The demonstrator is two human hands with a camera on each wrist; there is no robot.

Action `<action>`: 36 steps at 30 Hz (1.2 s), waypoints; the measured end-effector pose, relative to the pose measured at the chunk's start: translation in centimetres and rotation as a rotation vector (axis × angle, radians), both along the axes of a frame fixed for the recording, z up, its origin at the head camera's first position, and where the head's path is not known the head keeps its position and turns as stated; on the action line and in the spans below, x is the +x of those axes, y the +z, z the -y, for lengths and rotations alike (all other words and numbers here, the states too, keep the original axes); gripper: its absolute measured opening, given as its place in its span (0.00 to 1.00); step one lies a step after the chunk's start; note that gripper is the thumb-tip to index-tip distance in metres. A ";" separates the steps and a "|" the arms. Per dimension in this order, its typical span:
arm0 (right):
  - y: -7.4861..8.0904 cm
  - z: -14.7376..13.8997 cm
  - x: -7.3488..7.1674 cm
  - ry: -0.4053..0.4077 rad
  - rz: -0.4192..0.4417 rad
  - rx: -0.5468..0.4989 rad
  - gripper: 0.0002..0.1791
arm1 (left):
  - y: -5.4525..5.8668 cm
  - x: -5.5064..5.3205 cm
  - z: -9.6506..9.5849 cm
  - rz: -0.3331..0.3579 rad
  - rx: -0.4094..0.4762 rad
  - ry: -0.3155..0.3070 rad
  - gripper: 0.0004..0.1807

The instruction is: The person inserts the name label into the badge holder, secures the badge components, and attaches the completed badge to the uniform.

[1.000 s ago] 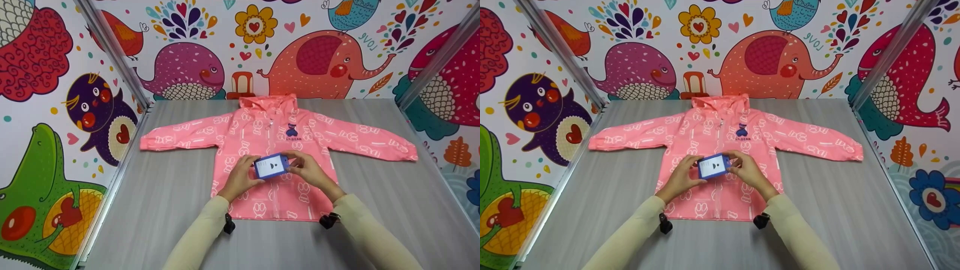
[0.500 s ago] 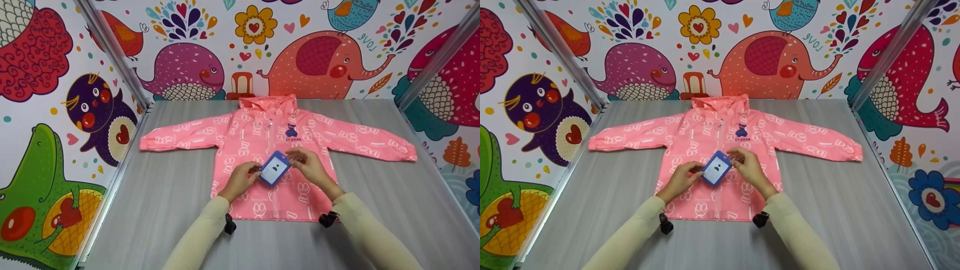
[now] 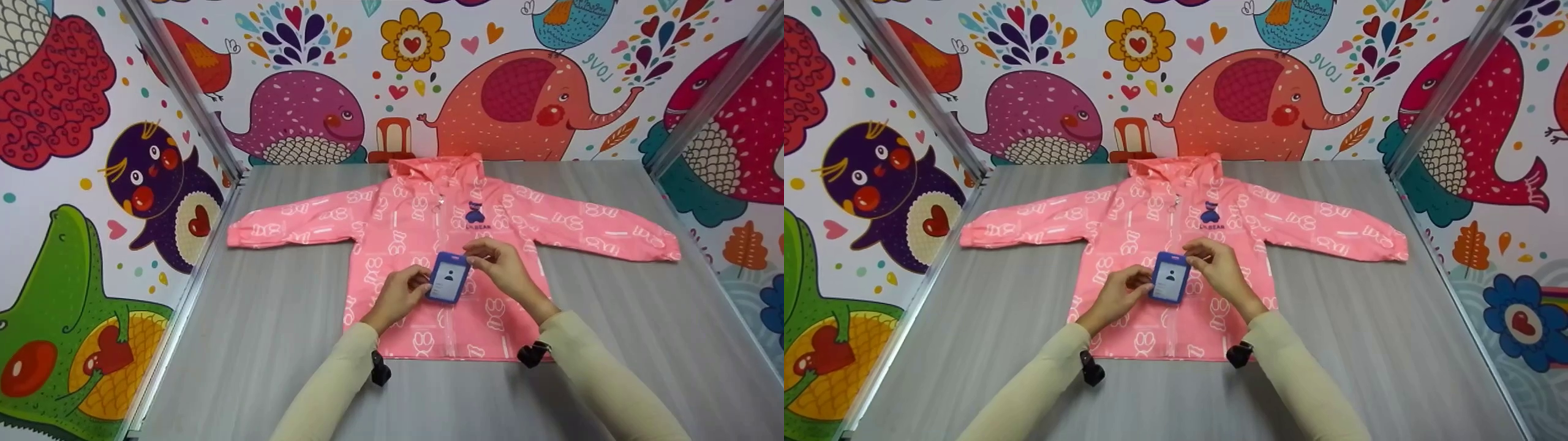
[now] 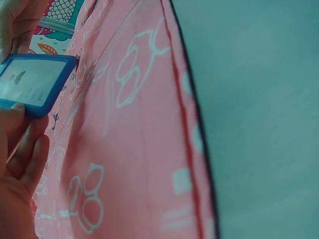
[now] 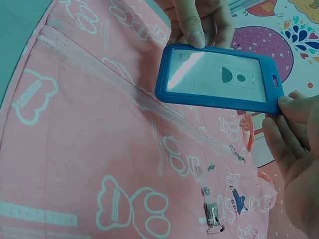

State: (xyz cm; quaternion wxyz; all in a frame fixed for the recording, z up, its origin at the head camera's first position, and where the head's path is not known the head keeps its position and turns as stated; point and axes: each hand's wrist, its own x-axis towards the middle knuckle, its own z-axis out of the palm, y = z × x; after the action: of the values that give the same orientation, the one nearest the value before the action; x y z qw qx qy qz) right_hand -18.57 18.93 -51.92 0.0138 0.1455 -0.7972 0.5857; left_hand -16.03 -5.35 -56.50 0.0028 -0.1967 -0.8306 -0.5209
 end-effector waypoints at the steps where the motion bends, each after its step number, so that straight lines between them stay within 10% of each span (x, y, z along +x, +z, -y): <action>1: 0.0 -0.1 -0.1 0.003 -0.003 -0.004 0.12 | -0.1 0.0 0.0 0.002 0.013 0.008 0.10; 9: 0.8 -2.0 -0.9 -0.077 0.084 0.113 0.14 | -0.3 0.0 0.1 0.060 0.060 0.055 0.09; 15: -1.7 -3.7 -2.3 -0.144 0.038 0.315 0.12 | -0.4 0.0 0.0 0.068 0.072 0.059 0.09; 36: -4.5 -4.8 -3.0 -0.067 -0.036 0.589 0.04 | -0.3 0.0 -0.2 0.106 0.104 0.069 0.09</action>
State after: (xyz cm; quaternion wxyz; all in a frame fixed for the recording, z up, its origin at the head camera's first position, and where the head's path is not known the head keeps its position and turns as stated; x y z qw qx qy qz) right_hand -21.60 23.70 -56.46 0.0046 0.1271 -0.9369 0.3256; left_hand -16.07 -5.12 -56.82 -0.0131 -0.1398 -0.8077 -0.5727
